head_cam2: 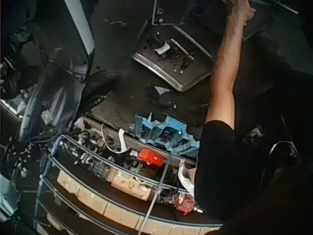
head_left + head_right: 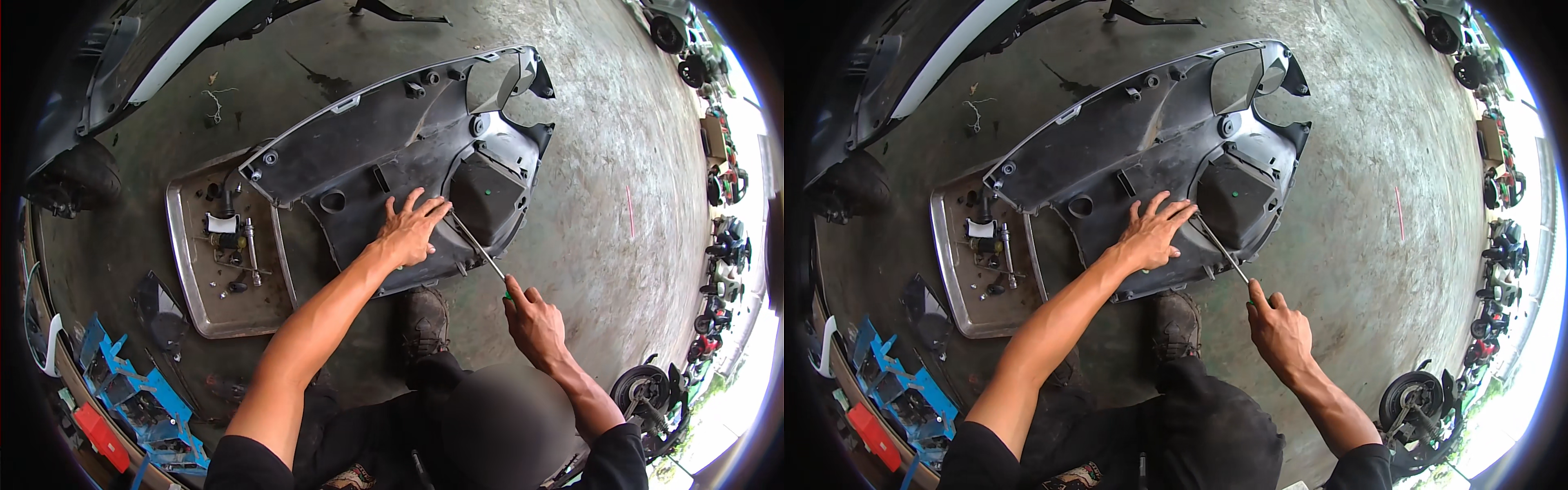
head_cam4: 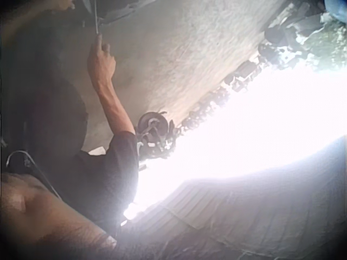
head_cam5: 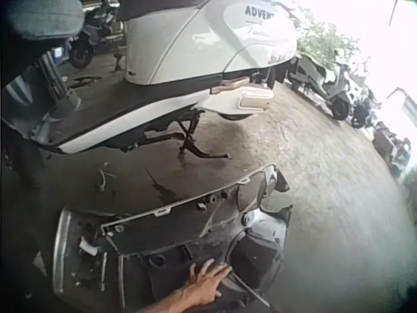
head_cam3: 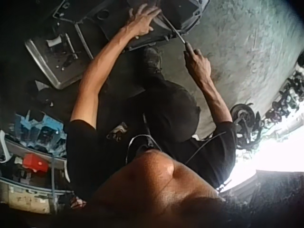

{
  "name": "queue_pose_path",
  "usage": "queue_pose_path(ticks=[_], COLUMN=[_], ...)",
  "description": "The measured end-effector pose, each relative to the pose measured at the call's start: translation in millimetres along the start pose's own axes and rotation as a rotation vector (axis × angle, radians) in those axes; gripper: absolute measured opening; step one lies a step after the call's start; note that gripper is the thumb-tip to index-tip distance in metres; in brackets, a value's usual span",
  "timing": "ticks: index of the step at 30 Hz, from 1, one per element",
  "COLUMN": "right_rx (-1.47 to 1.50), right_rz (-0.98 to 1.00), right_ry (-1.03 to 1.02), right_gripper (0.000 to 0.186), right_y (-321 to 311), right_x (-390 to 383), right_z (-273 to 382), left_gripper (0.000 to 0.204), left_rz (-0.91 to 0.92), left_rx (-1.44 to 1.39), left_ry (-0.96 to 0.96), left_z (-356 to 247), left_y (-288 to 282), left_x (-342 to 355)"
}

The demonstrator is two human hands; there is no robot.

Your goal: The person disassembles scooter body panels using a screwdriver, removes a white internal component, and places parts into a metal tray.

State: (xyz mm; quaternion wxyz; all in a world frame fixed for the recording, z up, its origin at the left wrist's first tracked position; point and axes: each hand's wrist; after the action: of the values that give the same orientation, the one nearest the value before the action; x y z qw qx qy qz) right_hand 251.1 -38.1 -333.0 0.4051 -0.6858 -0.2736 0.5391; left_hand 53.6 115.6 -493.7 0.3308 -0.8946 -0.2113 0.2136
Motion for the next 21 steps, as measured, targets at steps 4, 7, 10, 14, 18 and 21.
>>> queue_pose_path(ticks=[4, 7, 10, 14, 18, 21], right_rx=[-0.079, 0.012, 0.634, 1.556, 1.719, 1.068], right_rz=[-0.155, -0.137, 0.096, 0.941, 1.052, 0.671], right_ry=[-0.057, -0.059, 0.008, 0.545, 0.587, 0.325], right_gripper=[0.045, 0.042, 0.038, 0.039, 0.039, 0.040], right_y=[22, 18, 11, -27, -27, -26], right_x=[0, 5, 14, 20, 25, 27], right_z=[-15, -15, -8, -5, -9, -8], left_gripper=[0.086, 0.085, 0.085, 0.086, 0.086, 0.086], left_rz=[0.047, 0.062, 0.058, 0.047, 0.040, 0.046], left_rx=[0.048, 0.037, 0.026, 0.023, 0.030, 0.035], left_ry=[0.011, 0.004, -0.002, -0.006, 0.002, 0.006], left_z=[-3, -5, -4, -2, -4, -6], left_y=[-2, -5, -6, -3, -2, -4], left_x=[4, 8, 4, 1, 2, 6])
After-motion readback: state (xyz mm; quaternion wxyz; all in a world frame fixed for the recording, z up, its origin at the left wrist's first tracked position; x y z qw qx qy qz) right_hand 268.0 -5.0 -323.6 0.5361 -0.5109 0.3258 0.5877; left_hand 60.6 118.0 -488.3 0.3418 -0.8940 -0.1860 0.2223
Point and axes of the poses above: each hand's wrist, its own x-axis towards the middle knuckle, its own y-axis out of the palm, z = x × y, and after that the axes turned 9 degrees about y, right-handed
